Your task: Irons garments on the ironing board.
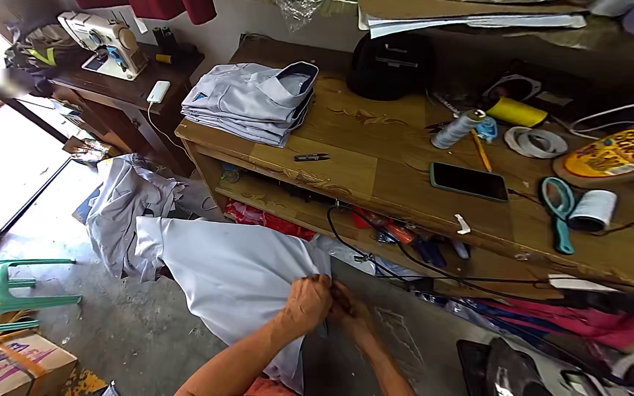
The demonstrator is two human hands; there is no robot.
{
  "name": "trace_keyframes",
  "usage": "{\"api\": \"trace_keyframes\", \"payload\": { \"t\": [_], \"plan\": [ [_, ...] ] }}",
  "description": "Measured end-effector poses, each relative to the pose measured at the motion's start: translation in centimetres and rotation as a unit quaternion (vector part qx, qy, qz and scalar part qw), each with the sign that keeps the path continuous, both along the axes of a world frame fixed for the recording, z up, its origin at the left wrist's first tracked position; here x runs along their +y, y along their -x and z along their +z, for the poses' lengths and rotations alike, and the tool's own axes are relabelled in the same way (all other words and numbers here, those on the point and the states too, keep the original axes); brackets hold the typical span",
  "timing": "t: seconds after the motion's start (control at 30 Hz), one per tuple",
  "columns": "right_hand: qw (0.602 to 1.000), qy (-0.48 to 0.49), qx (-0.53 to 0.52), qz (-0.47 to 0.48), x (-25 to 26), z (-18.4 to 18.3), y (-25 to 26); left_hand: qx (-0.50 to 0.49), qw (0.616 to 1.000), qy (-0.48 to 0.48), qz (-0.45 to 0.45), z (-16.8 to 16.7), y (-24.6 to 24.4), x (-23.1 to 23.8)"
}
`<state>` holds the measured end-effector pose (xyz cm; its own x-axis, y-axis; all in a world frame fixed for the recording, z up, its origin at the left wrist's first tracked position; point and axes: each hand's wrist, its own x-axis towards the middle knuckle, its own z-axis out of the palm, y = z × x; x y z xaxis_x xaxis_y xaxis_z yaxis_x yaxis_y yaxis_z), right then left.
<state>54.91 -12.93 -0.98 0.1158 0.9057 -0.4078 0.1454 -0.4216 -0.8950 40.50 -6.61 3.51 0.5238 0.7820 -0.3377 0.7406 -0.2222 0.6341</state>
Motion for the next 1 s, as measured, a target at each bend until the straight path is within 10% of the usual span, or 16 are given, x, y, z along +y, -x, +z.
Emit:
{"api": "trace_keyframes", "payload": {
  "t": [0.2,0.33,0.57,0.73,1.0],
  "plan": [
    [0.978,-0.108,-0.160,-0.083,1.1,-0.3,0.4,-0.153,0.987,-0.026,0.030,-1.2,4.8,0.8],
    [0.933,-0.206,-0.295,-0.015,2.2,0.0,3.2,0.024,0.951,-0.249,0.184,-1.1,16.8,9.8],
    [0.872,-0.246,-0.416,0.084,2.9,-2.6,8.4,0.183,0.944,-0.024,0.273,-2.9,37.2,18.0],
    [0.809,-0.276,-0.492,0.165,3.9,-4.6,7.8,0.103,0.880,-0.289,0.363,-1.1,39.5,10.9],
    [0.784,-0.287,-0.493,0.243,5.0,-4.5,5.9,0.112,0.836,-0.351,0.406,-5.9,34.2,4.1]
  ]
}}
